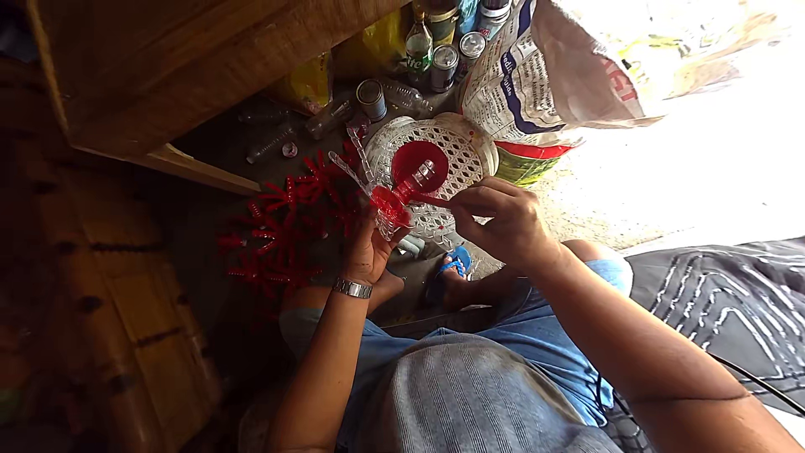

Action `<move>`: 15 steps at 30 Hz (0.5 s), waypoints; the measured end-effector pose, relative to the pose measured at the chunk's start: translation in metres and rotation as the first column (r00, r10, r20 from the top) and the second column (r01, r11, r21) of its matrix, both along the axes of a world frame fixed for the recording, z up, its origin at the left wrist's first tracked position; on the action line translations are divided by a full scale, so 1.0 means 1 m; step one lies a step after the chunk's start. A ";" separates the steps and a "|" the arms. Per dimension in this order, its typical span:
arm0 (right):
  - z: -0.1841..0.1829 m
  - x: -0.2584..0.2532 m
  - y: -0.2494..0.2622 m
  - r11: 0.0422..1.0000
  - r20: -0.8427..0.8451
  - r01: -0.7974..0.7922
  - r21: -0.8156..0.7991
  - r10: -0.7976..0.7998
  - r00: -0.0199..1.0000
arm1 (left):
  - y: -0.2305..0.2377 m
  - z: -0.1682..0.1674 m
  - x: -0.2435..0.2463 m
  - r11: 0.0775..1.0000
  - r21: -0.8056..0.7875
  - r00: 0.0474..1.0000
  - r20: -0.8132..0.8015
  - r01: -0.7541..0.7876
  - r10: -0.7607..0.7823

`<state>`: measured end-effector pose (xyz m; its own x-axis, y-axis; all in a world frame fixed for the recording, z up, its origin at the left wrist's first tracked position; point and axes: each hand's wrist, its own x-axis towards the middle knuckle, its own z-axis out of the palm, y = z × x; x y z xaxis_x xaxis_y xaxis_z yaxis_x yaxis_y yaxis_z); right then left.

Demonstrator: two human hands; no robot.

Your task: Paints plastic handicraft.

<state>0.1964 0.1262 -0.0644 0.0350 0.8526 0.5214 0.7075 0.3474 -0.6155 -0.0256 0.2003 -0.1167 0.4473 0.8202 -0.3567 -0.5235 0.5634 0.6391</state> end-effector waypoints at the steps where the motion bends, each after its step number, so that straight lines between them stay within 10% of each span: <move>1: 0.002 0.000 0.000 1.000 -0.007 0.006 0.008 -0.006 1.000 | 0.000 0.000 0.000 1.000 0.002 1.000 -0.008 0.005 -0.005; 15: 0.011 -0.002 -0.003 0.999 -0.025 0.029 0.016 -0.028 0.999 | 0.000 0.005 0.002 0.999 -0.033 1.000 -0.011 -0.017 0.017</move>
<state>0.1947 0.1235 -0.0536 0.0722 0.8423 0.5341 0.7021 0.3374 -0.6271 -0.0232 0.2000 -0.1119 0.4296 0.8151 -0.3886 -0.5263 0.5757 0.6258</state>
